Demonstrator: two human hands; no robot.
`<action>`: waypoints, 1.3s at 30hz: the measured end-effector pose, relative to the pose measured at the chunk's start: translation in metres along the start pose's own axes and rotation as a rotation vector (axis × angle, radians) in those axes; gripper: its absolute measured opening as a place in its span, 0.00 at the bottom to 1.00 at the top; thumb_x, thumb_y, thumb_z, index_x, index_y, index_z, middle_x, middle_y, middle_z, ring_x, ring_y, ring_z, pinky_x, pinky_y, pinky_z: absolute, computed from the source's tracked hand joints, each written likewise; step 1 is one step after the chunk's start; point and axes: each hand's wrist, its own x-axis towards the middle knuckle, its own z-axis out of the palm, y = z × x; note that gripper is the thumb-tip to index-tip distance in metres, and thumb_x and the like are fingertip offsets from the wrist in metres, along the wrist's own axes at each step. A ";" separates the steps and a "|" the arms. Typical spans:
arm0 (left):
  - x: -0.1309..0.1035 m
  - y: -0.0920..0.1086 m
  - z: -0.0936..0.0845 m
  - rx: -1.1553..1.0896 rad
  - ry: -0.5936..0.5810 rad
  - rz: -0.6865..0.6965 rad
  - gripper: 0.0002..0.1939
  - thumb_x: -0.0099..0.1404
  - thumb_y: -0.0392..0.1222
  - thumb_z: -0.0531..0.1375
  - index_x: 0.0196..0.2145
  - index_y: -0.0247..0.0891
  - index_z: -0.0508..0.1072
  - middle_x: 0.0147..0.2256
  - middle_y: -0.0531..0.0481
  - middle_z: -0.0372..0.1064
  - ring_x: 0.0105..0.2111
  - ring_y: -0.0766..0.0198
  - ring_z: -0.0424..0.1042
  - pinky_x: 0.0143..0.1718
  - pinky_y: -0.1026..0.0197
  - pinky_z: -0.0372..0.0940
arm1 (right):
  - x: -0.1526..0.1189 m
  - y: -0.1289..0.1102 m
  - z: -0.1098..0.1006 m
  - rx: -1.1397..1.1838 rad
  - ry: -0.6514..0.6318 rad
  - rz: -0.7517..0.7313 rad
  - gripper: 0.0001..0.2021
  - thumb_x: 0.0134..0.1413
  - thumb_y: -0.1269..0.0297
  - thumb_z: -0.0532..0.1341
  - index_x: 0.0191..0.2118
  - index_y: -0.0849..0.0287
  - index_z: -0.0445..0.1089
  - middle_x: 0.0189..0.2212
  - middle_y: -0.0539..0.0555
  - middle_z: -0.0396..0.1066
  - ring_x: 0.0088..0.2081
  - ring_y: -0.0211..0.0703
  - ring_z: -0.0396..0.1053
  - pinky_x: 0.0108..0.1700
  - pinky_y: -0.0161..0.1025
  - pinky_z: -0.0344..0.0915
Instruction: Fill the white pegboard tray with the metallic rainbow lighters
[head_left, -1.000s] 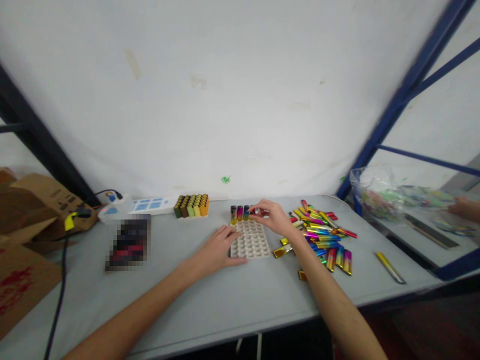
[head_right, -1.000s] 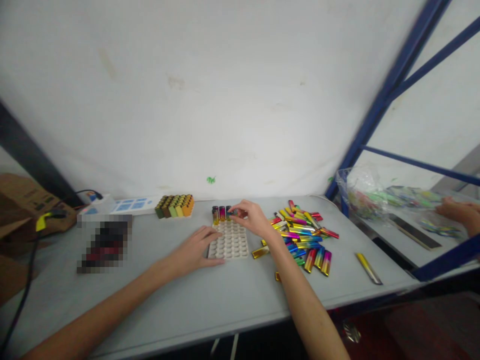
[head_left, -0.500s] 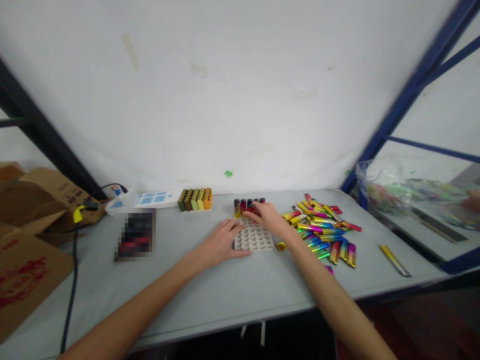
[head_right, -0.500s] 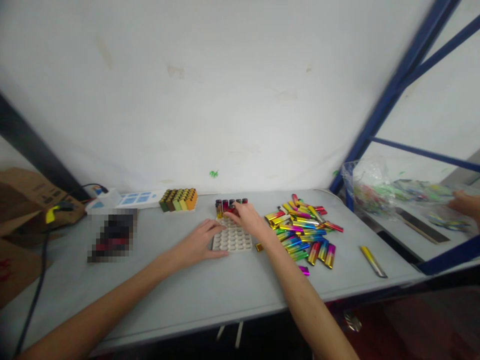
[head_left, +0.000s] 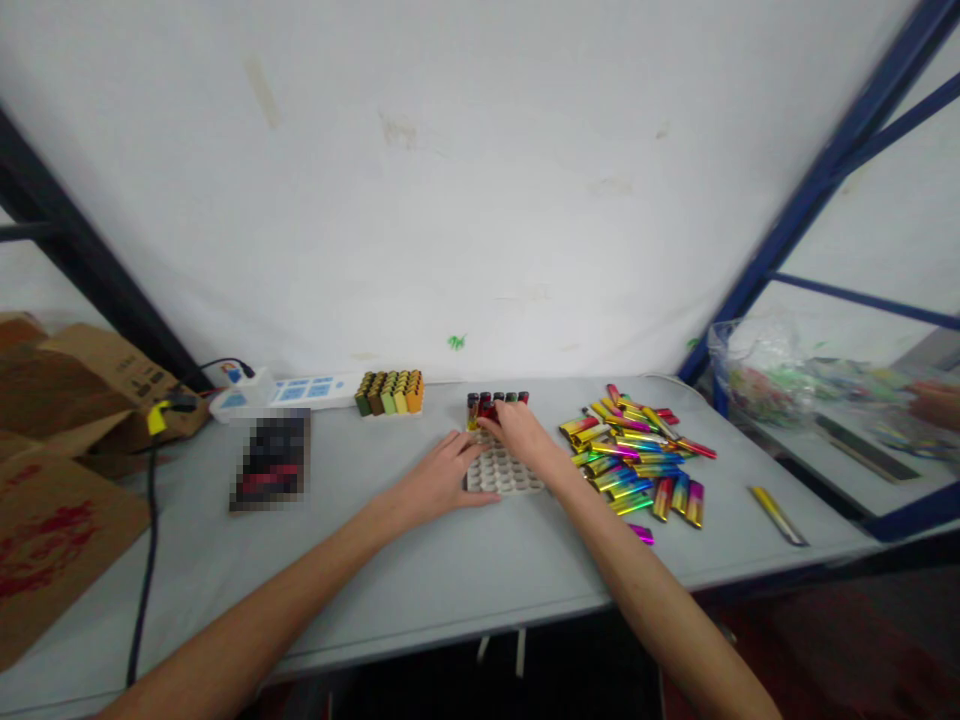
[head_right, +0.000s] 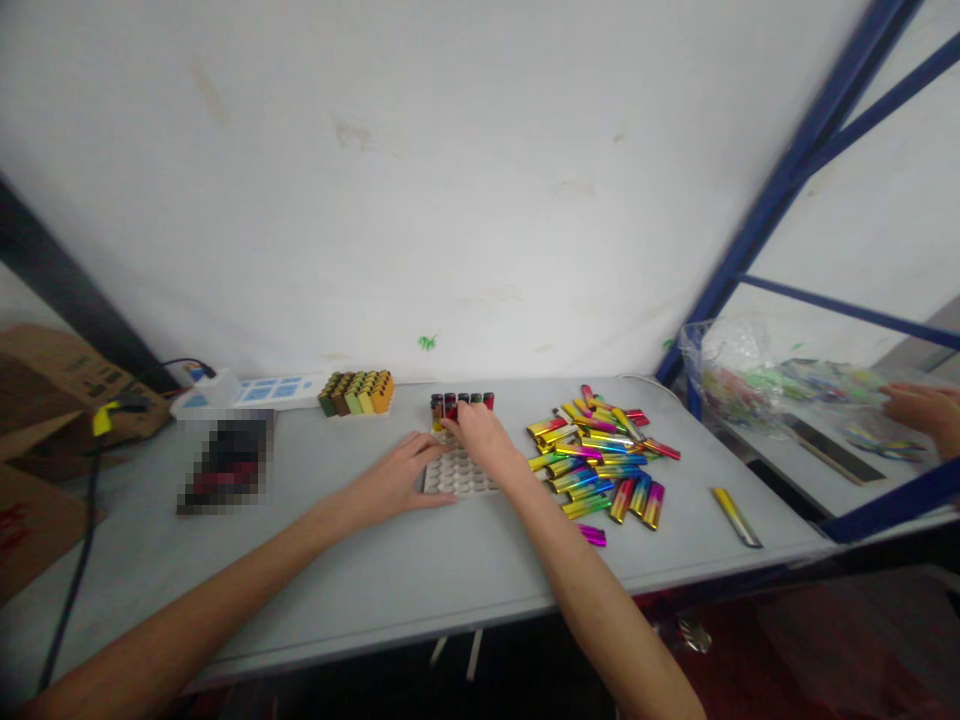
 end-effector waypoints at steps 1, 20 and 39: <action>0.000 0.000 0.000 0.006 -0.002 -0.001 0.32 0.61 0.60 0.68 0.55 0.38 0.72 0.51 0.41 0.71 0.53 0.47 0.67 0.60 0.45 0.63 | -0.002 -0.004 0.000 -0.025 0.013 0.022 0.15 0.72 0.57 0.55 0.47 0.65 0.71 0.43 0.66 0.77 0.45 0.51 0.75 0.46 0.41 0.68; 0.001 0.001 0.000 0.011 -0.024 -0.029 0.32 0.59 0.57 0.71 0.53 0.33 0.72 0.51 0.38 0.69 0.54 0.45 0.67 0.60 0.46 0.63 | -0.021 -0.020 -0.024 -0.004 0.114 0.100 0.13 0.70 0.57 0.57 0.54 0.56 0.63 0.46 0.61 0.77 0.44 0.49 0.76 0.40 0.38 0.67; -0.002 -0.007 0.003 -0.029 0.013 -0.027 0.34 0.60 0.61 0.69 0.56 0.36 0.72 0.52 0.40 0.69 0.54 0.46 0.68 0.60 0.45 0.64 | -0.046 0.138 -0.051 0.006 -0.082 0.154 0.13 0.62 0.71 0.60 0.49 0.60 0.79 0.50 0.60 0.78 0.53 0.49 0.74 0.59 0.42 0.65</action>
